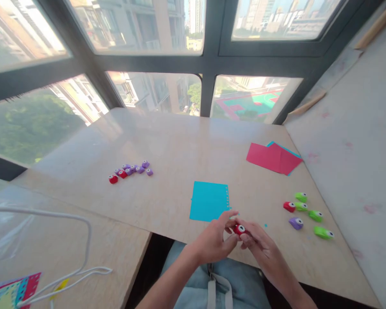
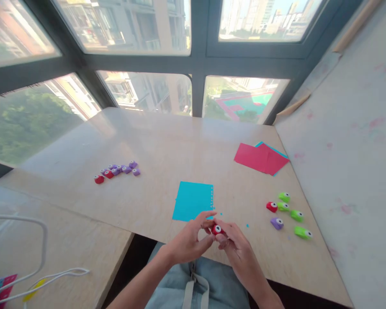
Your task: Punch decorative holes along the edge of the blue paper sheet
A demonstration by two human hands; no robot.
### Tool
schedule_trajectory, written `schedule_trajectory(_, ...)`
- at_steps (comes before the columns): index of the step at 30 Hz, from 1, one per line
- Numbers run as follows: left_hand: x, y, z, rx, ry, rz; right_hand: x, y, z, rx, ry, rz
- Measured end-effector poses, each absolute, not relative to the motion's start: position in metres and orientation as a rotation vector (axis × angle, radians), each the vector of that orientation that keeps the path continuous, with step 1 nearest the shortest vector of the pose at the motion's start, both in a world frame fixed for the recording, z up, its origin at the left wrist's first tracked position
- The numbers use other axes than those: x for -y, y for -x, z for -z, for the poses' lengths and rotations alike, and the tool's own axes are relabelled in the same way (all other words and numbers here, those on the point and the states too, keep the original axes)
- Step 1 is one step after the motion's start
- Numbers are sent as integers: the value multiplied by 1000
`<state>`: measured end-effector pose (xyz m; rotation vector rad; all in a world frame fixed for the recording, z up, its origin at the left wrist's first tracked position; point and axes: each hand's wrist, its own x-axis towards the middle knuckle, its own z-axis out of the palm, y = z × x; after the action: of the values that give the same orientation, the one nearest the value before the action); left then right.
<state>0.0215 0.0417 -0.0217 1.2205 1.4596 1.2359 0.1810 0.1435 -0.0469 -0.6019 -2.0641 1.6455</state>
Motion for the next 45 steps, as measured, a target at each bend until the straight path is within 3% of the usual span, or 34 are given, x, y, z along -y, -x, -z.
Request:
schedule_trajectory(9,-47,-20,36,-1616,-1348,-1247,-147,-181,49,1902,749,-1929)
schedule_trajectory(15,-44,-5,53,-2201,-1856,-777,-155,-180,61,1707,877,-1948)
schedule_trajectory(23,-57,-6,57,-2342,-2031,-534,-167,-176,60,1417,909,-2089)
schedule_trajectory(28,-57,-7,63,-2385,-2064,-677,-167,-177,53,1130,883,-2291)
schedule_trajectory(36,-45,-5,62,-2431,-1938,-1233,-166,-175,47,817,894,-2446)
schedule_trajectory(45,-24,-25,64,-2344,-1976,-1296,-163,-170,47,707,951,-2490)
